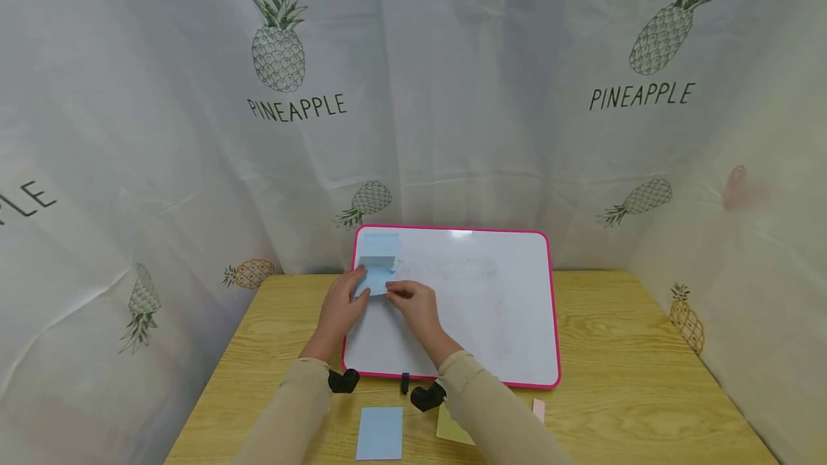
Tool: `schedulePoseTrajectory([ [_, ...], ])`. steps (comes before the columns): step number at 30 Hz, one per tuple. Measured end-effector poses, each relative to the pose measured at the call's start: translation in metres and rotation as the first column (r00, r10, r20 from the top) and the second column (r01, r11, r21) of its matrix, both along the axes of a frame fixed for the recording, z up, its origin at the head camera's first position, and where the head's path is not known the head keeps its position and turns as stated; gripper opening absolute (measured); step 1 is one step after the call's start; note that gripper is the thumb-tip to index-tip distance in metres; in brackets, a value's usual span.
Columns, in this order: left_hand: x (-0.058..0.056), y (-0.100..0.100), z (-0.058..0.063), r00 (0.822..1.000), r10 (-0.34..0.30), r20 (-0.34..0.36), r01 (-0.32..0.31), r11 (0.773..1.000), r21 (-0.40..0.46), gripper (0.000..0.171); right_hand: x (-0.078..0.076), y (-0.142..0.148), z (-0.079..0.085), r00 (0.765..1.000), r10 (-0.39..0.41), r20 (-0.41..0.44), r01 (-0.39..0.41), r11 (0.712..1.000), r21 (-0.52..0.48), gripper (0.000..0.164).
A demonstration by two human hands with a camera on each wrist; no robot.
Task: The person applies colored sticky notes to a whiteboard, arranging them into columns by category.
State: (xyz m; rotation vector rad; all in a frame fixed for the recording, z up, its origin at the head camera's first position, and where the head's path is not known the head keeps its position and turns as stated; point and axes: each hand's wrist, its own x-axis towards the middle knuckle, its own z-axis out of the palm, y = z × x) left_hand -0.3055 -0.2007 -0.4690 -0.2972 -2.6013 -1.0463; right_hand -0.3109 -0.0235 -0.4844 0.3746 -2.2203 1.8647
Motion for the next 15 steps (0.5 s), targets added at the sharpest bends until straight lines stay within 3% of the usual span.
schedulePoseTrajectory([
  [5,-0.003,-0.004,-0.005,1.000,-0.025,0.007,0.024,0.999,0.030,0.043,0.001,0.002,0.001,1.000,0.013,-0.007,-0.012,0.993,0.114,0.025],
  [10,-0.005,-0.005,-0.008,0.999,-0.051,0.019,0.050,0.997,0.059,0.047,-0.003,0.002,0.006,0.998,0.024,-0.051,-0.008,0.958,0.288,0.030],
  [15,-0.009,-0.004,-0.013,0.996,-0.060,0.067,0.054,0.995,0.082,0.049,-0.009,-0.002,0.011,0.998,0.054,-0.033,-0.040,0.942,0.333,0.036],
])
